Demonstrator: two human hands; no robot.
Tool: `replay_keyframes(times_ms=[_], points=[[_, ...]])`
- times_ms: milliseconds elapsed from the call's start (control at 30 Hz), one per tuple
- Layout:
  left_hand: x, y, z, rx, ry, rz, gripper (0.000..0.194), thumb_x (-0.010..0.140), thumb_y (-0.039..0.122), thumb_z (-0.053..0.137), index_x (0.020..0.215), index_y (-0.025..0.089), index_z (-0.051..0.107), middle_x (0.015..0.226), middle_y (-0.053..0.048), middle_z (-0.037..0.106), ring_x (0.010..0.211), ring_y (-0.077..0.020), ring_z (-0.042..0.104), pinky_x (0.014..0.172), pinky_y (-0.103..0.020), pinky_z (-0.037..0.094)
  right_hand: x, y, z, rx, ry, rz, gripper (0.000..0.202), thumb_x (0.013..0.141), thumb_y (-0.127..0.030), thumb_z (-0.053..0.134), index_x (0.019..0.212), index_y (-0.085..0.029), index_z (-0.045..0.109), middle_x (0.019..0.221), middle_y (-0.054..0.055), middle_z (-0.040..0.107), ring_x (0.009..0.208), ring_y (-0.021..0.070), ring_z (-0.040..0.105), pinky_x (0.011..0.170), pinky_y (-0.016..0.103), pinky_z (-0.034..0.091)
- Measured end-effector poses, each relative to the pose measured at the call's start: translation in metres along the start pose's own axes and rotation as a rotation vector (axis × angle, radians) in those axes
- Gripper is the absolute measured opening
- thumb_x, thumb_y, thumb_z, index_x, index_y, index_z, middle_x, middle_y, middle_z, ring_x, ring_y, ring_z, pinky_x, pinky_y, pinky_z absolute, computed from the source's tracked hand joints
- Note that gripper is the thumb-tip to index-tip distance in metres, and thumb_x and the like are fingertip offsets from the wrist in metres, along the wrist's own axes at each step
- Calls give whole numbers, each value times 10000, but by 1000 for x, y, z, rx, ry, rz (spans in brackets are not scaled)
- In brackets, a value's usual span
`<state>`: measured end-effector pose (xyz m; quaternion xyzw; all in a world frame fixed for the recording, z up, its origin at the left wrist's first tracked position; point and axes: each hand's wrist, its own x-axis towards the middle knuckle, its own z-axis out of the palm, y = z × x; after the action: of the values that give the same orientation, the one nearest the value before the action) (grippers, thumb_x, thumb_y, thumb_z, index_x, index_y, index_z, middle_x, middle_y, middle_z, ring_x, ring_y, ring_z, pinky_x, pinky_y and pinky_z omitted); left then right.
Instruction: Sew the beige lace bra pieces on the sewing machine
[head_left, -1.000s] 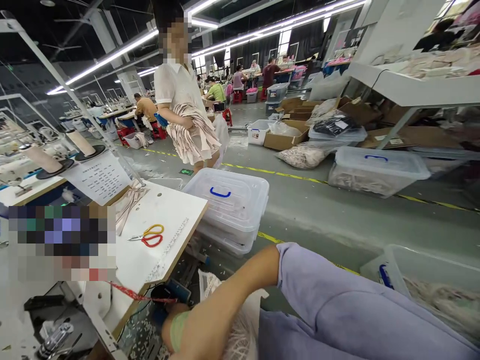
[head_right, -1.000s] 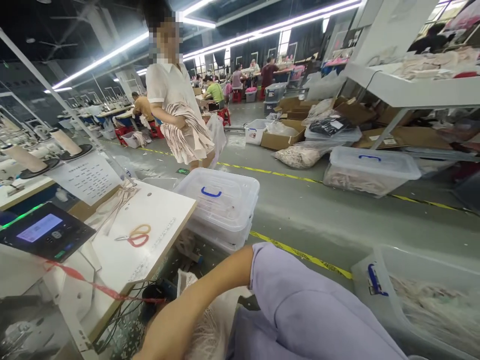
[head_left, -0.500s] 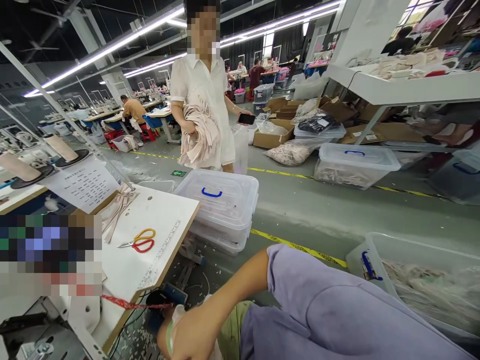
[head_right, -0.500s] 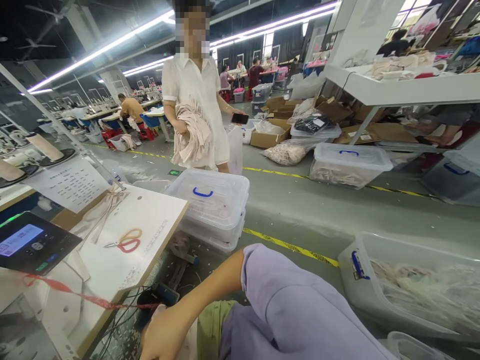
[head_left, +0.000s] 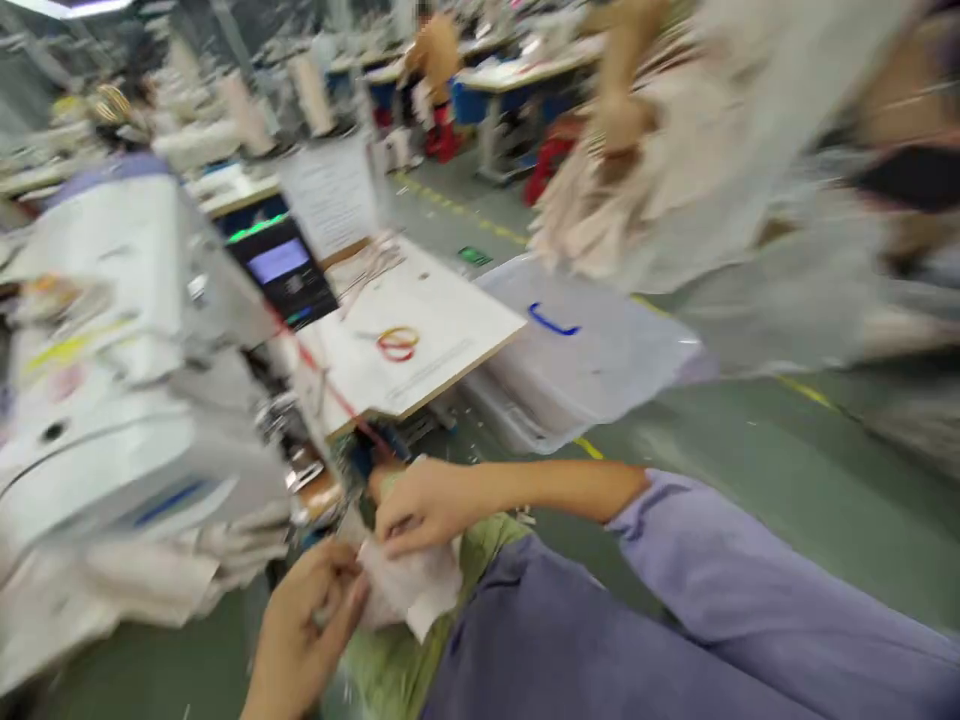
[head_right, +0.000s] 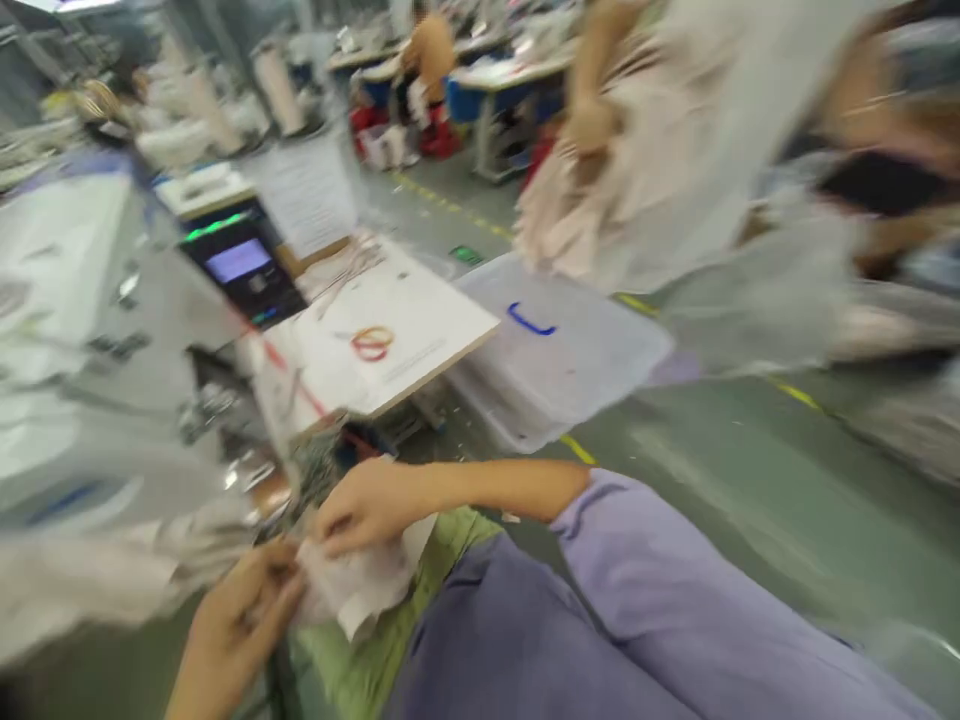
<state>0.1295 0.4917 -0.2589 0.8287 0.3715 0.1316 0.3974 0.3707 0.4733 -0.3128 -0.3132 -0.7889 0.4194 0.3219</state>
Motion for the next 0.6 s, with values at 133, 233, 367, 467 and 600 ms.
replay_keyframes(times_ms=[133,233,367,467,600], points=[[8,-29,-28,21,152,-320,441,855,451,622,613,207,347,562,36,412,553,-123,402,546,-242,325,31,18,-13,120,112,109,149,946,-223,745,821,-154,702,775,-26,645,708,159,588,631,242,331],[26,-42,-40,0,171,-475,461,814,500,648,599,207,365,555,46,343,544,-116,344,527,-242,263,53,33,-15,119,114,188,240,910,-345,704,764,-157,674,719,-27,622,647,160,552,592,253,310],[46,-54,-48,-32,179,-500,395,794,511,683,609,206,514,553,11,447,596,-176,473,579,-278,370,67,49,-19,153,61,257,394,896,-525,639,741,-163,646,656,-39,558,597,149,482,534,251,275],[52,-64,-50,-32,296,-372,319,763,479,736,884,184,715,784,-64,679,935,-289,629,895,-365,480,72,59,-23,189,46,290,406,864,-558,657,764,-165,663,679,-32,571,622,158,490,544,246,292],[54,-76,-53,18,317,-356,313,753,444,747,921,181,729,866,-85,732,960,-297,645,1007,-418,475,78,65,-26,217,54,293,346,863,-501,713,786,-164,694,744,-3,615,697,189,541,612,256,342]])
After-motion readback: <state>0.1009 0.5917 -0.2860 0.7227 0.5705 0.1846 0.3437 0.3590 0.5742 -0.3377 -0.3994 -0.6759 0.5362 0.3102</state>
